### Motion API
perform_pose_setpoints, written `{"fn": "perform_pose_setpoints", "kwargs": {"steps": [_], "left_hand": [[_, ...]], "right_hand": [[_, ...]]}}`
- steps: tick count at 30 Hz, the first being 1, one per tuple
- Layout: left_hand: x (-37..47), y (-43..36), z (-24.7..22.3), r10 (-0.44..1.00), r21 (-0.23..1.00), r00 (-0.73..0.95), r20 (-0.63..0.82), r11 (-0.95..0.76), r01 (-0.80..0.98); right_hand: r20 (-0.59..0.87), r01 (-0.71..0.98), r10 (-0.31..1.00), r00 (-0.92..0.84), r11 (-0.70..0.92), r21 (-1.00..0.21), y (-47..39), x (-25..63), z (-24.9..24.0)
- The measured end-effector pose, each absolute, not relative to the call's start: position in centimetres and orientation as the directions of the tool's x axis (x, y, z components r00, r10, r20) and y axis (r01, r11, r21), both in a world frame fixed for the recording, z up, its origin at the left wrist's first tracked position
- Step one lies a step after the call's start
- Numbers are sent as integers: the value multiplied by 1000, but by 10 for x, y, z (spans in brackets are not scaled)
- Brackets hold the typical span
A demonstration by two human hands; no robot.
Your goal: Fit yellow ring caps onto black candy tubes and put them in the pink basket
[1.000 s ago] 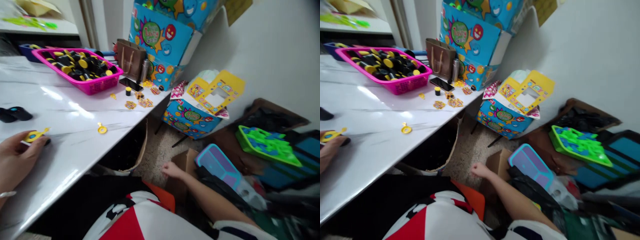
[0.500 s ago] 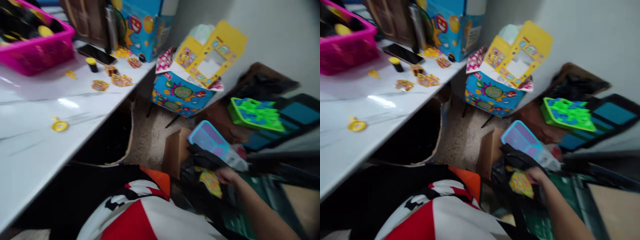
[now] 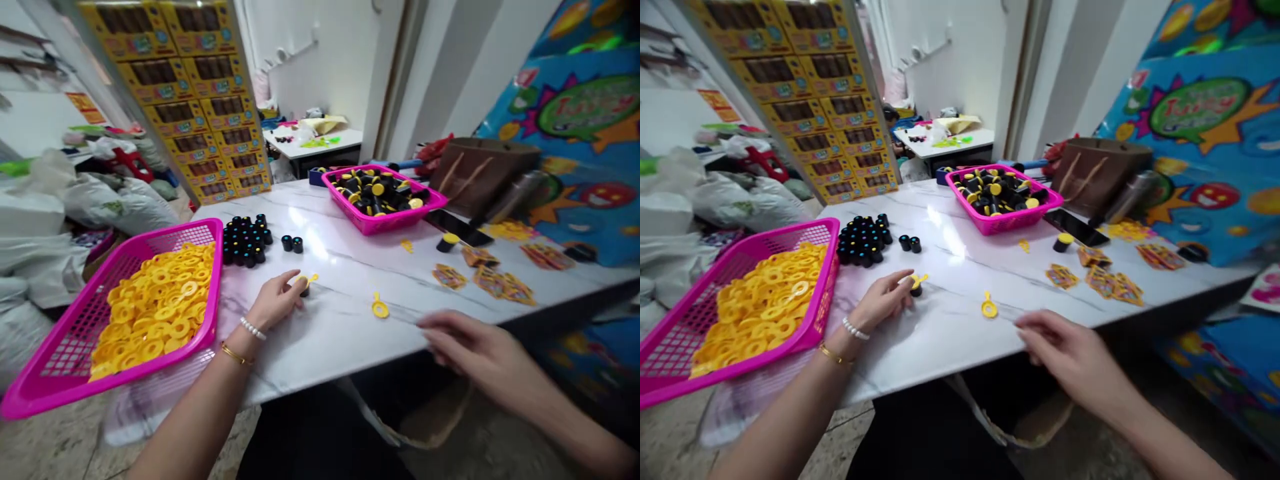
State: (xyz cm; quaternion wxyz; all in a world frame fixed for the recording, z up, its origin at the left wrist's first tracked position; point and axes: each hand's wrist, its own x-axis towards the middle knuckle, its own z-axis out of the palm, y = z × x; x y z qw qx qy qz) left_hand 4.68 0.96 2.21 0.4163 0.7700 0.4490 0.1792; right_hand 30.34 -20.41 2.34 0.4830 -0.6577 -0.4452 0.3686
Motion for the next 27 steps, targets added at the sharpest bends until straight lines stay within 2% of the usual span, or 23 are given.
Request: {"fn": "perform_pose_setpoints", "kwargs": {"steps": [3,8,10,18,22,27], "left_hand": [[46,12,20,813,856,545,-206,-120,503],[49,19,10,797,882,551,-248,-49,468],[49,20,9,789,889,564,-243,-52,456],[42,14,16,741,904,660,-127,-188,385],[44,8,13,805,870,593,-13,-283,403],[45,4,9,817,781,575,28,-377,497]], "right_hand": [[-178,200,962,207,-220,-955,-124,267,33],[-330,-192,944,-3,-325,-926,-37,236,20],[-354,-260,930,-98,-367,-893,-28,237,18],[-414,-164,874,-255,-461,-872,-8,241,21],[-427,-158,856,-292,-484,-861,-11,242,19],[-418,-138,842,-342,-485,-863,-18,251,18]]}}
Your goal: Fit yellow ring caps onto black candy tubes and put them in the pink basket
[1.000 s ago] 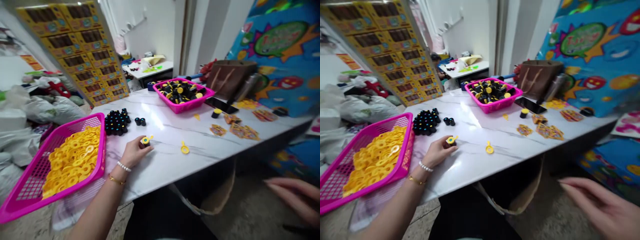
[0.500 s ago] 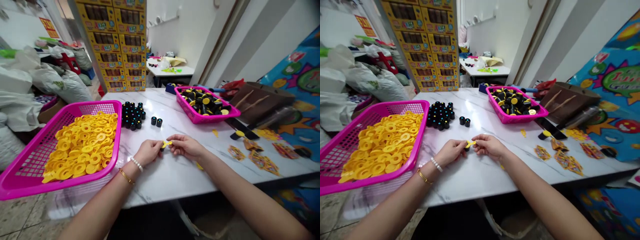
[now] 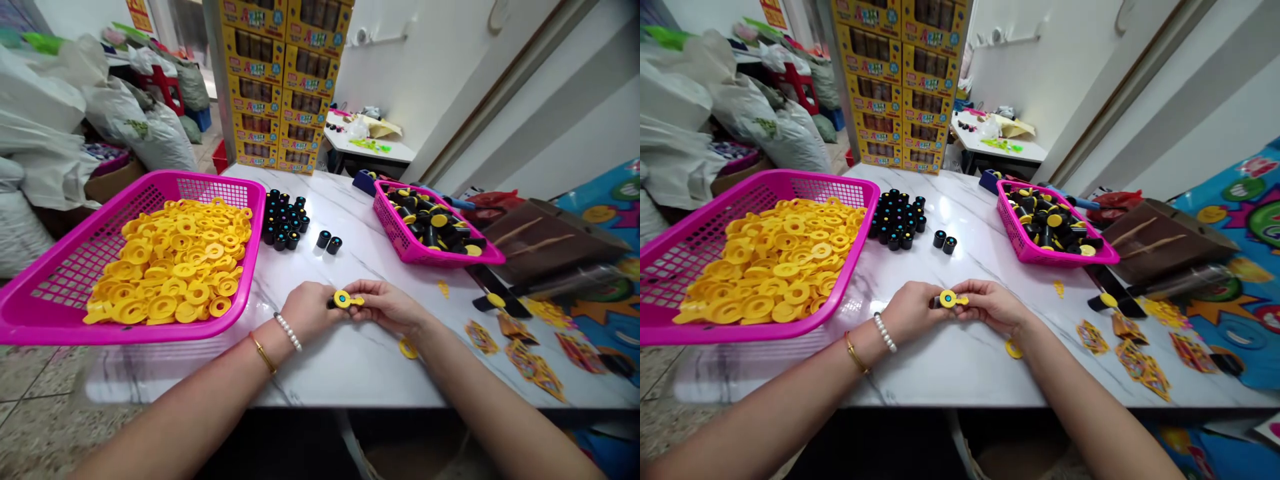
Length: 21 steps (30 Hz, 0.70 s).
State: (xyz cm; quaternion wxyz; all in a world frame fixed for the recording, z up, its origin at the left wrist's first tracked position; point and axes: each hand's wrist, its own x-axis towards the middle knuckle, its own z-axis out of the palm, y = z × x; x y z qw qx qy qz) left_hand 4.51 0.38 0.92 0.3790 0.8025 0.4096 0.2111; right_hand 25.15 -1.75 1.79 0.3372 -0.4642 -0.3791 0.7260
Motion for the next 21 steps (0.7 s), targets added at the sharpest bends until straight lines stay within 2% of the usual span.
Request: {"fn": "perform_pose_setpoints", "kwargs": {"steps": [6,14,19,21], "left_hand": [[47,-4,12,831,607,548,97,-486,629],[51,-8,13,843,558,533,74,-478,678],[55,-8,10,848,533,525,75,-479,697],[57,-9,11,861,516,507,44,-454,726]], "right_hand": [[-410,-120,808,-423,-498,-859,-9,257,18],[-381,-52,785,-488,-463,-885,-1,261,18],[-401,274,842,-360,-315,-909,-3,232,34],[-382,341,861,-334,-268,-901,-5,226,38]]}}
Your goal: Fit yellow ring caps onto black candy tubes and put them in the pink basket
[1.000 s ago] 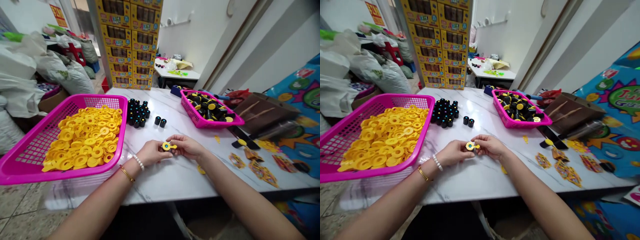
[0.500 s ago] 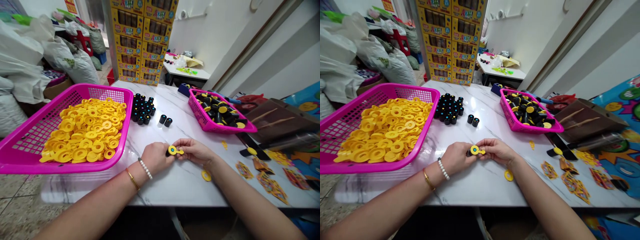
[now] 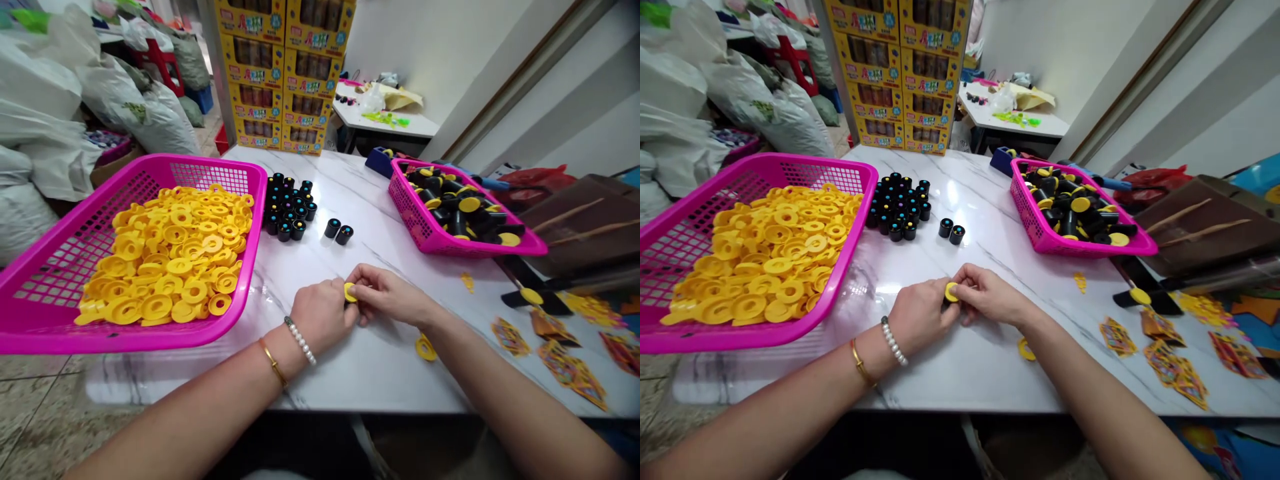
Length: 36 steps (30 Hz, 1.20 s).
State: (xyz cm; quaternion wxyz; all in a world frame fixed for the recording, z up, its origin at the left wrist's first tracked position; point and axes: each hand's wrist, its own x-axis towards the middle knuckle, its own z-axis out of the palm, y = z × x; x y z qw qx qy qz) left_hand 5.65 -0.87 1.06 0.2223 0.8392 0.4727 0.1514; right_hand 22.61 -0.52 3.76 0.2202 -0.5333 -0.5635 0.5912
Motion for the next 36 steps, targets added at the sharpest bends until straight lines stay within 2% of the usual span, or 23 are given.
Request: {"fn": "perform_pose_setpoints", "kwargs": {"steps": [6,9,11,15,18,20,23,25,29,33,36], "left_hand": [[52,-9,18,850,507,525,50,-474,720],[51,-6,18,832,510,549,82,-508,694],[51,-4,16,823,513,561,84,-519,684],[50,-2,16,812,524,580,68,-524,672],[50,-3,17,820,531,571,40,-502,683],[51,-2,17,828,537,561,16,-481,694],[53,-2,18,836,539,549,-4,-461,705],[53,-4,18,839,533,544,3,-462,709],[52,-4,15,831,523,554,56,-497,693],[52,4,7,828,536,558,52,-494,684],[50,6,4,821,519,570,36,-503,691]], "right_hand": [[-356,304,857,-372,-250,-919,-14,228,33],[-259,379,918,-300,-134,-916,-18,223,32],[-247,413,927,-282,-115,-903,-17,221,33],[-448,285,788,-423,-353,-891,-8,230,35],[-534,242,691,-488,-480,-843,1,238,34],[-525,274,720,-455,-448,-851,4,237,36],[-443,379,822,-356,-307,-873,3,230,42],[-423,393,845,-328,-285,-874,-2,224,43],[-435,296,835,-338,-345,-891,-10,216,35],[-382,191,860,-339,-335,-923,-16,222,33],[-273,239,959,-74,-249,-939,-20,247,55]]}}
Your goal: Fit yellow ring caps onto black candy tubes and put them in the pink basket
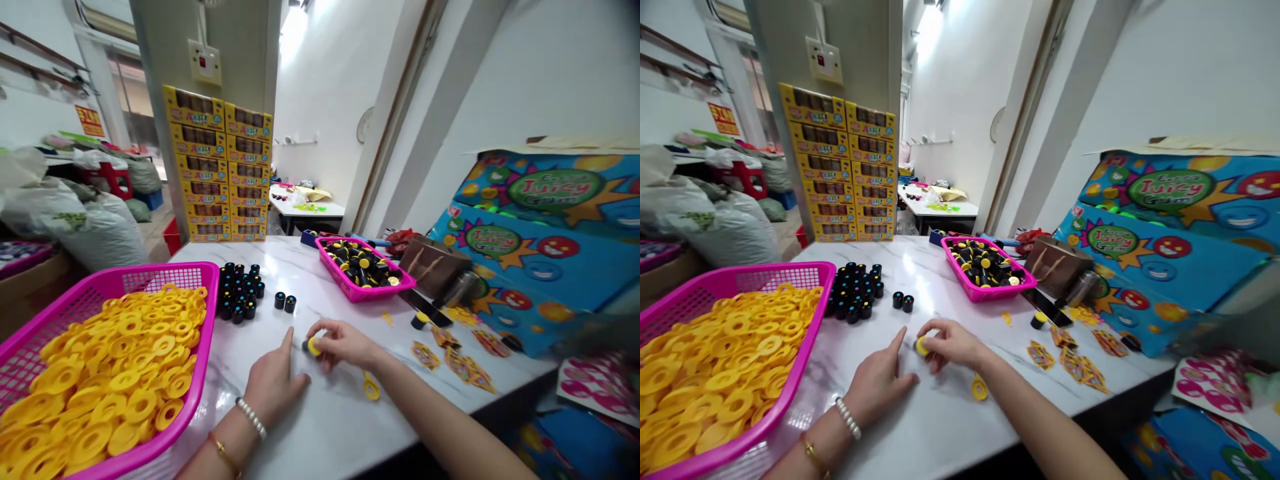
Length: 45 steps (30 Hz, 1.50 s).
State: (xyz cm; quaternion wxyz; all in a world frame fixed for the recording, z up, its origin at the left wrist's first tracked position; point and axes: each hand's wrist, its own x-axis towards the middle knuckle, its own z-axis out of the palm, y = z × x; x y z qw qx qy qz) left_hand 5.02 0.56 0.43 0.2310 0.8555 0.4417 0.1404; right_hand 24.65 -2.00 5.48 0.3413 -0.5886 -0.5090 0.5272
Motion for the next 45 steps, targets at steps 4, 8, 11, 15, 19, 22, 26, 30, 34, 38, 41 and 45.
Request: {"fn": "perform_pose_setpoints", "kwargs": {"steps": [4,8,11,15,19,22,26,30,34,38,41,45], "left_hand": [[48,2,7,816,499,576,36,-514,697],[48,-2,10,810,497,584,52,-529,688],[50,-2,11,825,495,564,36,-505,707],[50,0,11,843,486,538,13,-475,733],[49,-1,14,826,491,563,26,-501,713],[49,-2,14,812,503,582,44,-521,689],[49,-2,13,810,518,585,50,-522,678],[47,-2,15,809,515,586,47,-523,680],[48,0,15,806,510,591,35,-523,683],[49,-1,13,801,528,598,31,-521,671],[49,-2,11,799,554,601,25,-511,657],[48,-1,11,814,607,576,67,-492,624]], "right_hand": [[-71,302,952,296,-164,-939,-25,299,100],[-76,341,963,257,-164,-926,-42,311,110],[-164,350,984,69,-178,-920,-55,289,86],[-112,334,994,-10,-102,-937,-59,259,52],[-81,458,997,14,-78,-885,-50,262,43],[12,682,990,143,-89,-726,-35,285,59],[222,825,914,338,-174,-538,-6,331,104],[377,919,841,388,-322,-226,12,359,130],[428,967,871,239,-255,-21,-21,348,102],[117,962,969,216,-191,-196,-84,326,54],[-28,920,968,248,-245,-308,-116,313,29],[-58,892,969,242,-246,-380,-123,288,21]]}}
